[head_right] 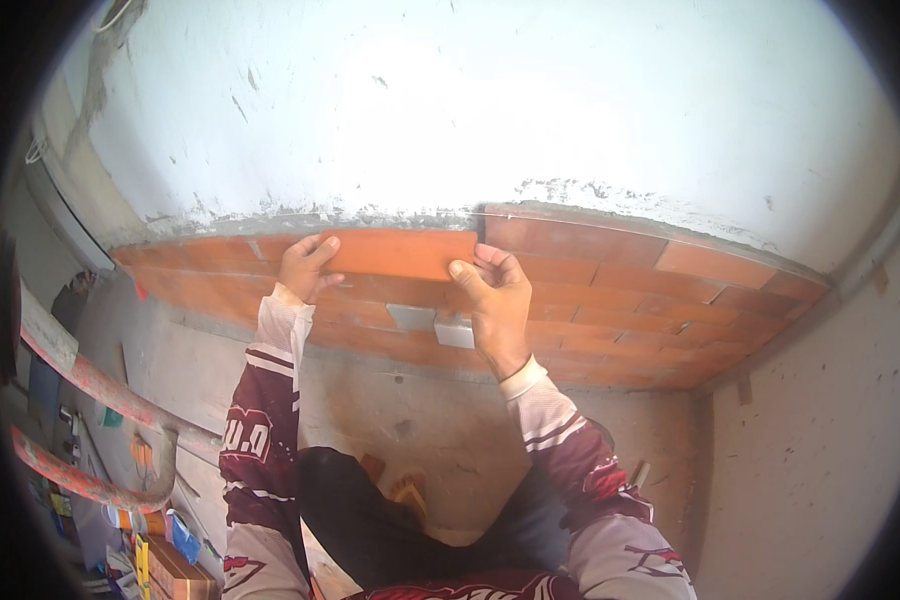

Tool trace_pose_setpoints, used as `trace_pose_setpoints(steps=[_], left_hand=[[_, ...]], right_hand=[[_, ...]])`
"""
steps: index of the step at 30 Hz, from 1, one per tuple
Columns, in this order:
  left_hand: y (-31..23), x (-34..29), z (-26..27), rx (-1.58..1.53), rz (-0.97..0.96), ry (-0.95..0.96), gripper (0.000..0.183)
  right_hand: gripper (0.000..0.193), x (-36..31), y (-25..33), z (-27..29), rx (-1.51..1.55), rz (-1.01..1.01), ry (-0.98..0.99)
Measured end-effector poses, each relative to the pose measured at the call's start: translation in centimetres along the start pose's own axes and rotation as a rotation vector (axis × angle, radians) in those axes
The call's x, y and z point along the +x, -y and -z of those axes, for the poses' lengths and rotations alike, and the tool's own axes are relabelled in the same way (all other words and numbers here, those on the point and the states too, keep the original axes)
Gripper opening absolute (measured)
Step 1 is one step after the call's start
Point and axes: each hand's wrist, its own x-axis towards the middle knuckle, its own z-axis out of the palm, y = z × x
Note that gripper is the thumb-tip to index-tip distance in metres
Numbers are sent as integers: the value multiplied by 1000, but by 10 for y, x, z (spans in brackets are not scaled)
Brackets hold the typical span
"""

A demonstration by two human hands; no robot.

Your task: The person cuts bricks using a circular saw while sitting on the floor, then stands to carry the cut pieces and place them on a wall. They use a trowel to apply mortar to the wall and continue laying bricks in a row.

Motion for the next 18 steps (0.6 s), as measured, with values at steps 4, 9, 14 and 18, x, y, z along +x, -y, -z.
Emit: trace_pose_setpoints(steps=[4,9,14,18], left_hand=[[-5,11,-2,280,-24,-93,36],[6,34,3,341,-185,-103,53],[7,30,3,223,-303,38,44],[-6,10,-6,159,-303,54,56]], right_hand=[[54,1,-2,-9,14,71,6],[44,8,-24,-4,-408,347,-61],[36,15,-15,0,-863,631,-118],[34,19,-21,-3,-816,634,-153]])
